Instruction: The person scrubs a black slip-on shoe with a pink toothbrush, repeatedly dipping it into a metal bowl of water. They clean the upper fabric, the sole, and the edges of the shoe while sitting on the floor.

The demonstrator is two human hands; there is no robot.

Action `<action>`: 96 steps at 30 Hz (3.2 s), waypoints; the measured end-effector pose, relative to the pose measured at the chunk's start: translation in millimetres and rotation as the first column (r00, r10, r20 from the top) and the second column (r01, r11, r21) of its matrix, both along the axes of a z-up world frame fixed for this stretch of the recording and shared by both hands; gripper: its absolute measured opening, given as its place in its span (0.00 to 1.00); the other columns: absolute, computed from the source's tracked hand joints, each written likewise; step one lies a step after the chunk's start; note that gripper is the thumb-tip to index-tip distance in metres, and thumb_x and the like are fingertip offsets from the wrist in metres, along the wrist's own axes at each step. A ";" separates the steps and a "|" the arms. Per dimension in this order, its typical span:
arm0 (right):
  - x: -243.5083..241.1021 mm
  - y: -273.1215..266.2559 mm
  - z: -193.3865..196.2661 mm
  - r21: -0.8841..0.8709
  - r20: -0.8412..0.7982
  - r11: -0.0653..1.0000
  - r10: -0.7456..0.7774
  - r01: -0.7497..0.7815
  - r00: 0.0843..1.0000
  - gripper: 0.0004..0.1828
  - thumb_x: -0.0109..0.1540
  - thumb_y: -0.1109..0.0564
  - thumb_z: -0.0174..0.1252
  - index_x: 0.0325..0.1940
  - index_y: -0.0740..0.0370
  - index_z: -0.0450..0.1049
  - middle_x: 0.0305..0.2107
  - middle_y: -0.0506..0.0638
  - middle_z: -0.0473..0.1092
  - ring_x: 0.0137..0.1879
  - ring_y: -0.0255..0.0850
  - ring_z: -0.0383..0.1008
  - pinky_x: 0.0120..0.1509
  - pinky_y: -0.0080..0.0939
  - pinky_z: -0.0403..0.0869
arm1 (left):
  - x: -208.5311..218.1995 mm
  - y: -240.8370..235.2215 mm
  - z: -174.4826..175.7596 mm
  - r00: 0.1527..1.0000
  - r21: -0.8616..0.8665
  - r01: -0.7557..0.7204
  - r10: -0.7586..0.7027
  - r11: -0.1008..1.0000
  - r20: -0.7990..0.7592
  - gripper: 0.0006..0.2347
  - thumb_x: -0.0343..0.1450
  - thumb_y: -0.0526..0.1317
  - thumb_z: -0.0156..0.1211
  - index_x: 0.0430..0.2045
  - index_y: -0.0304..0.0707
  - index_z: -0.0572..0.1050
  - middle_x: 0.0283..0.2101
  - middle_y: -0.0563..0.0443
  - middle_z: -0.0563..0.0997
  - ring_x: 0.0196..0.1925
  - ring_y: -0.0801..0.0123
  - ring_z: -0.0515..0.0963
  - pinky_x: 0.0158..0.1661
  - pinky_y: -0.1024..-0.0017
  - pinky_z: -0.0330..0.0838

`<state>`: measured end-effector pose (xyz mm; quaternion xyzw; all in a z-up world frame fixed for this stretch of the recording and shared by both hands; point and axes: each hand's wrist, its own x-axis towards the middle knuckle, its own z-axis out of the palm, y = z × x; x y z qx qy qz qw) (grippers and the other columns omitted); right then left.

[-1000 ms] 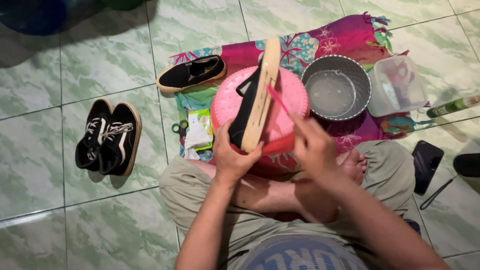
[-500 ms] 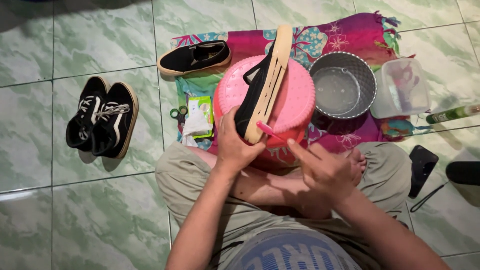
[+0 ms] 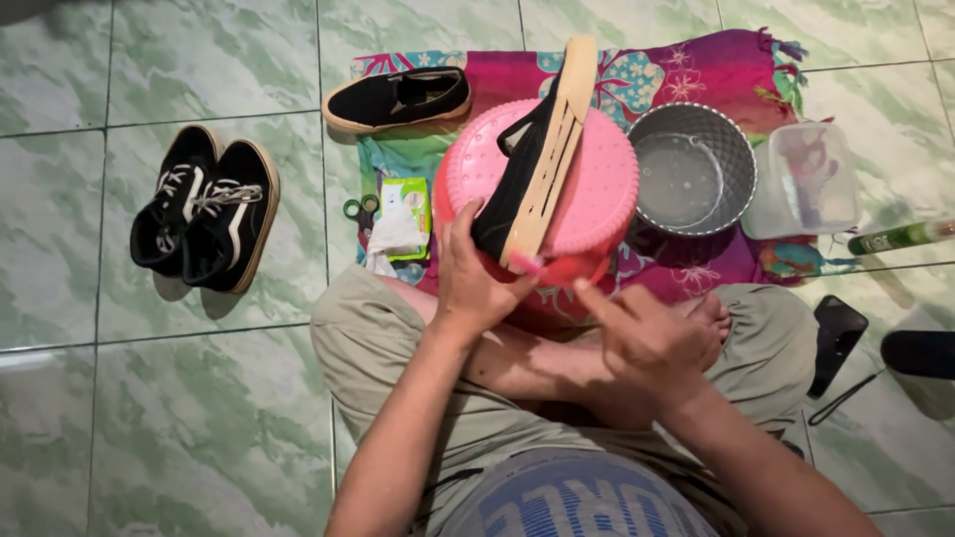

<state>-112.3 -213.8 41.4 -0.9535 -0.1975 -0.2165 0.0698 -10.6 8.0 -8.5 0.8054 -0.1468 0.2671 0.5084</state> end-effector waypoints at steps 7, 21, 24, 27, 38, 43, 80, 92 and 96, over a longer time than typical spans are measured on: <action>6.2 6.7 7.0 -0.090 0.157 0.995 -0.032 0.047 0.987 0.23 0.62 0.56 0.50 0.54 0.32 0.81 0.27 0.40 0.65 0.25 0.38 0.68 0.35 0.35 0.70 | 7.2 0.3 -6.0 0.997 -0.018 -0.008 0.009 1.000 0.071 0.41 0.52 0.58 0.79 0.58 0.40 0.69 0.46 0.46 0.78 0.47 0.52 0.78 0.53 0.59 0.69; 21.5 1.9 24.2 -0.031 0.212 0.995 0.096 -0.092 0.973 0.19 0.60 0.60 0.53 0.44 0.41 0.85 0.21 0.43 0.64 0.21 0.40 0.66 0.28 0.37 0.68 | 3.1 -3.3 -11.5 0.996 -0.003 0.030 -0.030 1.000 -0.085 0.43 0.47 0.53 0.81 0.61 0.50 0.69 0.45 0.49 0.77 0.48 0.54 0.83 0.49 0.62 0.78; 25.7 -10.0 15.3 -0.084 0.269 0.996 0.007 0.016 0.963 0.18 0.61 0.58 0.55 0.49 0.39 0.84 0.27 0.40 0.65 0.25 0.37 0.68 0.34 0.34 0.70 | 2.7 -6.9 -14.6 0.994 0.020 -0.015 0.017 1.000 -0.104 0.40 0.50 0.54 0.80 0.59 0.53 0.70 0.43 0.53 0.77 0.45 0.56 0.83 0.44 0.62 0.80; 42.2 -17.4 19.3 0.026 0.241 0.999 0.029 -0.036 0.970 0.19 0.62 0.59 0.56 0.53 0.39 0.84 0.27 0.39 0.65 0.26 0.36 0.69 0.37 0.30 0.71 | 4.3 -6.9 -13.0 0.992 0.016 -0.004 0.006 1.000 -0.125 0.39 0.52 0.55 0.79 0.59 0.53 0.69 0.43 0.53 0.77 0.45 0.55 0.83 0.43 0.60 0.80; 101.8 -56.6 0.6 0.251 0.164 0.914 0.283 -0.318 0.945 0.14 0.62 0.65 0.60 0.46 0.52 0.84 0.25 0.51 0.70 0.28 0.51 0.74 0.35 0.39 0.73 | 7.2 -1.6 -5.7 0.953 0.016 0.064 -0.056 0.998 -0.299 0.40 0.50 0.49 0.80 0.58 0.43 0.67 0.48 0.41 0.77 0.52 0.46 0.81 0.53 0.56 0.76; 143.5 -97.4 -9.3 0.424 0.209 0.881 0.129 -0.209 0.969 0.15 0.65 0.69 0.64 0.53 0.58 0.86 0.27 0.57 0.73 0.34 0.55 0.76 0.43 0.48 0.75 | 3.6 8.1 50.3 0.884 0.134 0.147 -0.070 0.980 -0.463 0.41 0.51 0.57 0.78 0.56 0.37 0.68 0.49 0.36 0.79 0.54 0.43 0.81 0.55 0.54 0.74; 95.7 -188.1 -137.0 0.094 -0.337 0.666 -0.678 0.740 0.653 0.16 0.72 0.43 0.53 0.60 0.39 0.80 0.43 0.53 0.80 0.51 0.56 0.80 0.57 0.58 0.78 | 92.1 -51.5 52.2 0.305 -0.800 -0.226 -0.740 0.556 -0.600 0.21 0.70 0.53 0.66 0.45 0.32 0.79 0.42 0.36 0.83 0.41 0.56 0.85 0.39 0.60 0.82; 67.7 -126.7 -89.7 0.699 -0.116 0.609 -0.420 0.375 0.900 0.18 0.70 0.67 0.55 0.65 0.68 0.77 0.49 0.68 0.76 0.56 0.66 0.74 0.61 0.57 0.70 | 95.9 -56.3 36.0 0.634 -0.607 0.019 -0.479 0.795 -0.607 0.26 0.72 0.50 0.63 0.57 0.25 0.74 0.60 0.25 0.74 0.65 0.49 0.71 0.69 0.56 0.58; 40.6 -40.6 -49.1 0.717 0.002 0.673 -0.263 0.182 0.965 0.20 0.65 0.68 0.59 0.61 0.61 0.80 0.34 0.57 0.77 0.40 0.54 0.77 0.49 0.47 0.73 | 99.7 -53.1 31.3 0.604 -0.792 -0.157 -0.577 0.591 -0.550 0.19 0.67 0.43 0.71 0.49 0.31 0.80 0.40 0.33 0.82 0.39 0.58 0.82 0.47 0.62 0.79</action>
